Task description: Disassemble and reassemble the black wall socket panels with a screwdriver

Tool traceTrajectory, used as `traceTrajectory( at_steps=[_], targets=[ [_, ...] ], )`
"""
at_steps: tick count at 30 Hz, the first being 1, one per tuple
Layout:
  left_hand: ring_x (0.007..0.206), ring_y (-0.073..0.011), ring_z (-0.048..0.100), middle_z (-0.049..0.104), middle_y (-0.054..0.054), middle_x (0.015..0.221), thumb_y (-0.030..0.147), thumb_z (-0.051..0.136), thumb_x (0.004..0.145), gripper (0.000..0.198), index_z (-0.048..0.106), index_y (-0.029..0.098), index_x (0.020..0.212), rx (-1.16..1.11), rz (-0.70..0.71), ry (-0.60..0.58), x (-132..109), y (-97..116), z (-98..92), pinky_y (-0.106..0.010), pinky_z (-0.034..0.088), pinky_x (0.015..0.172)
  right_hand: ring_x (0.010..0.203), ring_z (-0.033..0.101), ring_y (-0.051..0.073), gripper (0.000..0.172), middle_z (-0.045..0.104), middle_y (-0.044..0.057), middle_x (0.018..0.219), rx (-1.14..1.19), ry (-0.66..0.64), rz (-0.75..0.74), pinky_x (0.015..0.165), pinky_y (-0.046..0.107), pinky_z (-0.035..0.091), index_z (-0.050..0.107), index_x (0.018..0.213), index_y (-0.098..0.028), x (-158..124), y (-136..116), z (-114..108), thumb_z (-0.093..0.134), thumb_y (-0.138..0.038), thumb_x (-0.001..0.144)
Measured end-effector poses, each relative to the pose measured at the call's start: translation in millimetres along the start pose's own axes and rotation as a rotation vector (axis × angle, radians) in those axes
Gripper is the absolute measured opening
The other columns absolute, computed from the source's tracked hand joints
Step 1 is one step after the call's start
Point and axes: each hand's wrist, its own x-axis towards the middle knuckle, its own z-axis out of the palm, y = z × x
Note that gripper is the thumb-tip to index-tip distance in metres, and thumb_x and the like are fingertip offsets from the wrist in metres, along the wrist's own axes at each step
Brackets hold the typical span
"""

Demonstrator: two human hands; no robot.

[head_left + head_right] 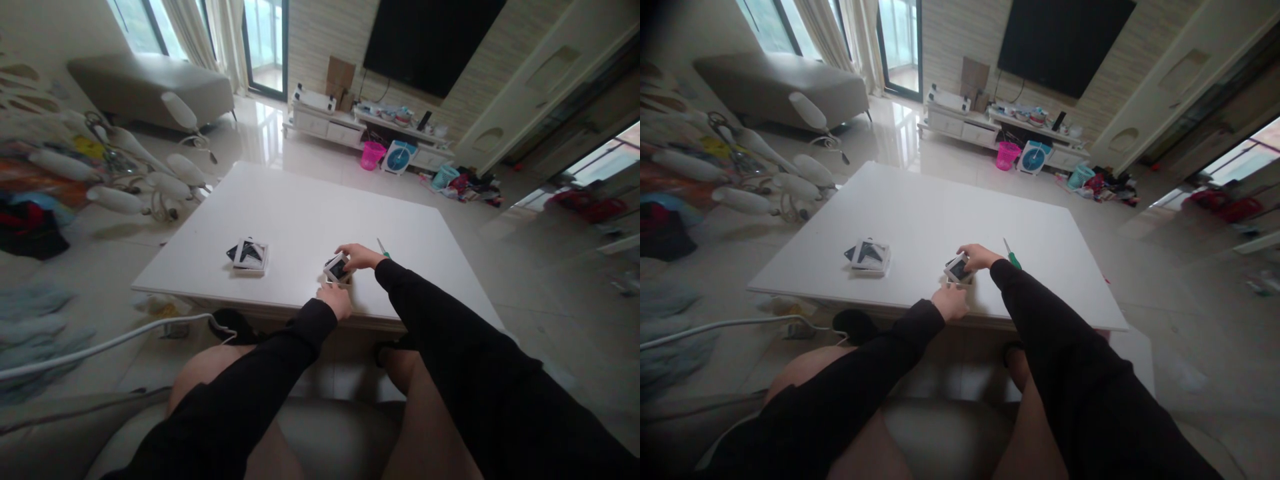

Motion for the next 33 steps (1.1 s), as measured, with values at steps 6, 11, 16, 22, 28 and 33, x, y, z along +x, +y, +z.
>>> traceTrajectory(
  at_steps=[6, 11, 16, 22, 28, 33],
  targets=[
    [0.141, -0.0424, 0.054, 0.050, -0.027, 0.158, 0.044, 0.061, 0.096, 0.053, 0.066, 0.011, 0.138, -0.025, -0.026, -0.029, 1, -1, -2.8, -0.051, 0.048, 0.110, 0.095, 0.070, 0.019, 0.048, 0.078, 0.006, 0.112, -0.052, -0.102, -0.040, 0.076, 0.022, 0.049, 0.077, 0.122, -0.018, 7, -1, -11, 0.084, -0.020, 0.074],
    [0.133, -0.0405, 0.062, 0.059, -0.023, 0.151, 0.041, 0.059, 0.096, 0.046, 0.070, 0.015, 0.132, -0.038, 0.001, -0.027, 4, -4, -1.1, -0.050, 0.052, 0.106, 0.090, 0.069, 0.019, 0.039, 0.080, 0.006, 0.108, -0.094, -0.092, -0.077, 0.069, 0.022, 0.045, 0.078, 0.115, -0.018, 4, -6, -12, 0.081, -0.020, 0.076],
    [0.133, -0.0406, 0.062, 0.060, -0.022, 0.151, 0.042, 0.059, 0.095, 0.048, 0.070, 0.015, 0.134, -0.037, 0.016, -0.025, 6, -5, 0.1, -0.049, 0.053, 0.106, 0.087, 0.067, 0.017, 0.027, 0.080, 0.007, 0.102, -0.103, -0.034, -0.126, 0.072, 0.022, 0.042, 0.079, 0.110, -0.016, -6, -17, -10, 0.068, -0.013, 0.085],
    [0.133, -0.0414, 0.062, 0.060, -0.024, 0.149, 0.038, 0.057, 0.094, 0.051, 0.068, 0.012, 0.136, -0.037, 0.005, -0.043, 7, -4, -0.2, -0.051, 0.054, 0.106, 0.082, 0.064, 0.017, 0.021, 0.079, 0.009, 0.095, -0.132, 0.047, -0.165, 0.070, 0.024, 0.037, 0.078, 0.101, -0.017, -17, -22, -14, 0.062, -0.012, 0.090],
    [0.136, -0.0407, 0.059, 0.056, -0.021, 0.153, 0.044, 0.055, 0.095, 0.052, 0.067, 0.015, 0.136, -0.030, 0.022, -0.051, 5, -2, 1.8, -0.048, 0.053, 0.108, 0.081, 0.062, 0.017, 0.014, 0.076, 0.006, 0.090, 0.084, 0.402, 0.032, 0.072, 0.025, 0.039, 0.076, 0.093, -0.019, -18, 0, -32, 0.065, -0.014, 0.085],
    [0.141, -0.0424, 0.050, 0.036, -0.021, 0.166, 0.040, 0.063, 0.089, 0.072, 0.046, 0.017, 0.155, -0.056, 0.008, 0.074, 2, 1, 4.5, -0.049, 0.051, 0.107, 0.083, 0.062, 0.019, 0.003, 0.070, 0.004, 0.078, 0.449, 0.670, 0.375, 0.077, 0.026, 0.048, 0.070, 0.079, -0.015, -21, 38, -28, 0.069, -0.015, 0.077]
  ],
)
